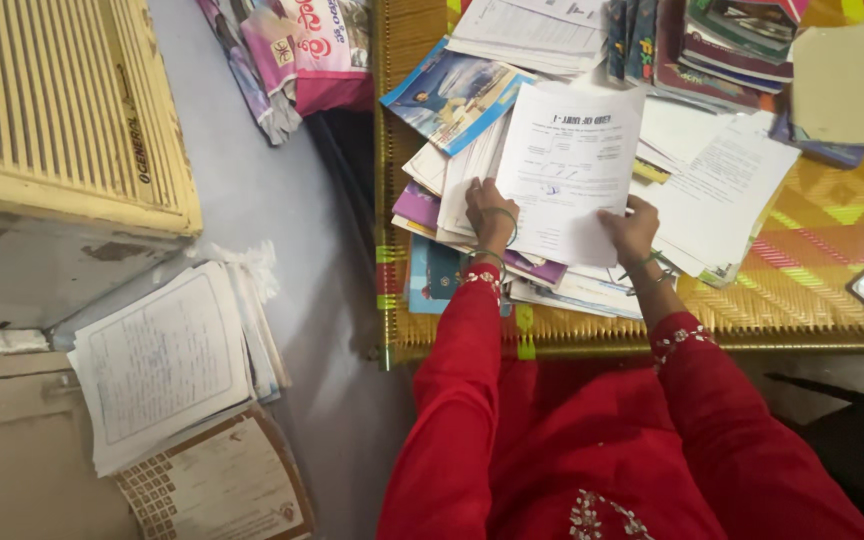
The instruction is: The person sorts through a large pile of papers and books on a table, picking up individual sheets and small stacks and moving them to a pile on the floor. The person handles various documents, including loose papers, a certificate, and textbooks.
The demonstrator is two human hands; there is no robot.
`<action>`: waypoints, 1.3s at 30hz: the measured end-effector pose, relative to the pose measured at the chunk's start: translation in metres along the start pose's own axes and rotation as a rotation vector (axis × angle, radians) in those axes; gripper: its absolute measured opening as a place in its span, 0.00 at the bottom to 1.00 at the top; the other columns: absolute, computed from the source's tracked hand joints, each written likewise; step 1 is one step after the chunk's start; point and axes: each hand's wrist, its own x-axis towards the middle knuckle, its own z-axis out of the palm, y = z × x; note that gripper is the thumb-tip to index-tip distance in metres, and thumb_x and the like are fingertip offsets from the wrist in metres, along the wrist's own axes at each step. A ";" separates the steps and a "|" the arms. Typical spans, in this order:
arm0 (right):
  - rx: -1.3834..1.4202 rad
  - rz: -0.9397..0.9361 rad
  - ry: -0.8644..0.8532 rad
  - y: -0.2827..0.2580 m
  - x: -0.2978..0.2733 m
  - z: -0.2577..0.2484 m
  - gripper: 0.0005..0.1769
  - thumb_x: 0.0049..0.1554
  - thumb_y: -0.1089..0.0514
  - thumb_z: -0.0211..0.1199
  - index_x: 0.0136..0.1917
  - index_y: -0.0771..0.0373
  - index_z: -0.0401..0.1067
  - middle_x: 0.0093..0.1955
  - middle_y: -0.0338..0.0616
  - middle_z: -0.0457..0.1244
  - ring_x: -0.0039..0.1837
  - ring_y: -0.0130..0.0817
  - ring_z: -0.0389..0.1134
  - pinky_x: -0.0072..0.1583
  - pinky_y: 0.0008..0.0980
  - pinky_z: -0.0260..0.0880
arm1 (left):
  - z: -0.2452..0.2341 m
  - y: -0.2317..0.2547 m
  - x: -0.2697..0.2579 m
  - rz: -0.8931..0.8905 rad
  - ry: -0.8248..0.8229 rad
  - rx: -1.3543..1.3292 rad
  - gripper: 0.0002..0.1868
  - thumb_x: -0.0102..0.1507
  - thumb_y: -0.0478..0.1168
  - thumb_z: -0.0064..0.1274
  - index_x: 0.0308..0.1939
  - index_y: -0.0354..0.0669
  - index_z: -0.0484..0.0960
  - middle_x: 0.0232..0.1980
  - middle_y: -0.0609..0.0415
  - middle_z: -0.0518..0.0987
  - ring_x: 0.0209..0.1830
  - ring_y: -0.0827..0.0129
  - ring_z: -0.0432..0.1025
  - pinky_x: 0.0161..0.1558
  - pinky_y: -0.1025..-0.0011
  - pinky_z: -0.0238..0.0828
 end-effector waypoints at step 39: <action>0.122 -0.052 -0.087 0.002 -0.024 -0.020 0.33 0.61 0.52 0.72 0.69 0.75 0.64 0.59 0.56 0.66 0.52 0.34 0.72 0.51 0.29 0.75 | -0.050 -0.024 -0.069 0.172 0.202 -0.472 0.18 0.61 0.37 0.60 0.53 0.32 0.81 0.46 0.32 0.81 0.49 0.38 0.76 0.50 0.56 0.72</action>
